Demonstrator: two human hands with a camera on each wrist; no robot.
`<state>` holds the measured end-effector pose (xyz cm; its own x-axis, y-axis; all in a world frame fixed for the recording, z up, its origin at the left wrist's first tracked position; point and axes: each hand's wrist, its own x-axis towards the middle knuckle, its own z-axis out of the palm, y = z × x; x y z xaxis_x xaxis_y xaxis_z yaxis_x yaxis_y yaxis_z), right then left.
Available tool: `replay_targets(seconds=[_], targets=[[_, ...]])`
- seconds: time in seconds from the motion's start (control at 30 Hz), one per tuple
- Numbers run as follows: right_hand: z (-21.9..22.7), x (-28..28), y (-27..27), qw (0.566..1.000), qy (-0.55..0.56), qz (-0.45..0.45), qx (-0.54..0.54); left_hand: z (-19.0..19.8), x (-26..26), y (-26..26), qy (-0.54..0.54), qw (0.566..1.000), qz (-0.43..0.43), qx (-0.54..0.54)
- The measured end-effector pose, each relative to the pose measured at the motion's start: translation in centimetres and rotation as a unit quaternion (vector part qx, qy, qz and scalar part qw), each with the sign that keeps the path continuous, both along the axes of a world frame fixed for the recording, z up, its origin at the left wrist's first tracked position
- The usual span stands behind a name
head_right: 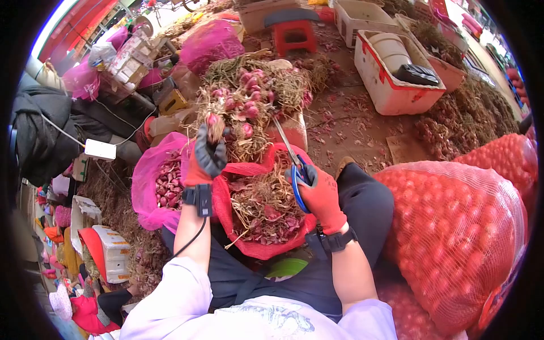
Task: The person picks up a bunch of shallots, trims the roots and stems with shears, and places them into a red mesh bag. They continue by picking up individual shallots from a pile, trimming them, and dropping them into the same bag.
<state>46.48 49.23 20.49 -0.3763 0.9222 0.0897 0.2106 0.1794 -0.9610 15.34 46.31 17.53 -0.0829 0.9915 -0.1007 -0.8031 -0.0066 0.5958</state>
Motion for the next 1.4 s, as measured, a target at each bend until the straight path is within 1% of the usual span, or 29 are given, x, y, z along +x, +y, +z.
replay_targets(seconds=[0.03,0.1,0.13,0.17,0.23,0.27,0.37,0.4,0.5,0.53,0.63,0.67,0.73,0.77,0.8,0.87,0.9,0.93,0.97,1.03,1.1,1.13,1.17,1.2,1.23,1.27,1.3,1.37,1.4], targets=[[0.3,-0.3,-0.1,0.999,-0.035,0.012,-0.003,-0.4,-0.7,-1.6,0.013,0.999,0.032,-0.024],[0.7,-0.9,-0.6,0.994,-0.105,0.037,-0.011,-0.8,-1.0,-4.8,0.011,0.978,0.156,-0.138],[0.4,-1.4,-0.9,0.995,-0.092,0.049,-0.012,-1.7,-1.0,-5.4,-0.061,0.961,0.199,-0.184],[-0.2,-1.8,-1.1,0.994,-0.091,0.059,-0.014,-2.3,-1.2,-6.4,-0.115,0.968,0.125,-0.187],[-1.9,-2.7,-1.2,0.992,-0.096,0.078,-0.015,-3.6,-0.5,-6.0,-0.151,0.96,0.184,-0.144],[-2.7,-3.1,-1.3,0.99,-0.117,0.076,0.004,-3.8,-0.1,-5.6,-0.153,0.959,0.2,-0.131],[-3.3,-3.9,-1.4,0.988,-0.114,0.103,-0.016,-4.7,0.7,-3.2,-0.153,0.96,0.206,-0.116],[-3.5,-4.1,-1.3,0.985,-0.118,0.116,-0.039,-5.1,1.0,-2.2,-0.149,0.961,0.206,-0.113],[-3.5,-4.5,-1.5,0.986,-0.053,0.126,-0.099,-6.2,2.1,0.0,-0.151,0.962,0.202,-0.103],[-3.3,-4.8,-1.5,0.98,-0.033,0.141,-0.135,-6.4,2.3,0.4,-0.151,0.963,0.201,-0.102],[-1.5,-5.0,-2.0,0.98,-0.054,0.152,-0.114,-6.5,1.2,1.5,-0.139,0.958,0.214,-0.129],[-1.8,-5.0,-2.0,0.98,-0.071,0.154,-0.101,-7.0,0.2,2.1,-0.142,0.95,0.221,-0.17],[-2.8,-5.0,-1.9,0.979,-0.103,0.158,-0.075,-9.6,-1.9,2.4,-0.118,0.959,0.237,-0.098],[-2.5,-5.1,-2.0,0.978,-0.087,0.166,-0.091,-10.4,-2.8,2.5,-0.108,0.962,0.244,-0.061],[-1.9,-5.1,-2.3,0.976,-0.071,0.174,-0.107,-11.4,-3.4,2.2,-0.07,0.971,0.227,-0.028],[-1.7,-5.3,-2.3,0.97,-0.045,0.195,-0.138,-10.9,-3.1,1.9,-0.02,0.978,0.187,0.087],[-2.0,-5.3,-2.2,0.966,-0.035,0.205,-0.153,-10.9,-2.7,1.2,0.042,0.972,0.231,0.014],[-2.5,-5.1,-1.9,0.962,-0.026,0.214,-0.169,-10.0,-1.6,0.1,0.101,0.955,0.272,-0.06],[-2.9,-5.0,-1.4,0.94,-0.002,0.236,-0.247,-9.6,-1.1,-0.5,0.159,0.928,0.31,-0.133],[-3.5,-4.9,-0.2,0.873,0.046,0.274,-0.401,-8.2,-1.3,-0.9,0.17,0.906,0.379,-0.076],[-2.7,-5.7,0.4,0.877,0.018,0.269,-0.397,-5.4,-1.8,-2.6,0.26,0.879,0.394,-0.07],[-2.7,-6.1,1.0,0.878,-0.005,0.273,-0.394,-1.7,-0.5,-3.6,0.29,0.874,0.388,-0.045],[-2.4,-6.8,1.5,0.878,-0.027,0.278,-0.39,-2.0,-0.7,-4.0,0.289,0.871,0.395,-0.031],[-1.8,-7.8,1.8,0.884,-0.07,0.261,-0.381,-2.4,-1.2,-4.3,0.29,0.869,0.401,-0.017],[-1.9,-8.5,2.2,0.881,-0.062,0.271,-0.383,-2.0,-1.4,-4.8,0.292,0.866,0.405,-0.003],[-2.2,-9.2,2.6,0.878,-0.054,0.281,-0.384,-1.1,-1.0,-5.3,0.431,0.8,0.416,-0.012],[-2.3,-9.8,2.8,0.875,-0.046,0.289,-0.386,-1.4,-1.1,-5.6,0.429,0.809,0.402,-0.011],[-0.8,-10.9,2.3,0.878,-0.028,0.297,-0.375,-2.7,-1.6,-6.1,0.421,0.828,0.37,-0.012],[-0.2,-11.3,2.2,0.878,-0.022,0.304,-0.37,-3.3,-2.1,-6.4,0.463,0.818,0.342,-0.007]])
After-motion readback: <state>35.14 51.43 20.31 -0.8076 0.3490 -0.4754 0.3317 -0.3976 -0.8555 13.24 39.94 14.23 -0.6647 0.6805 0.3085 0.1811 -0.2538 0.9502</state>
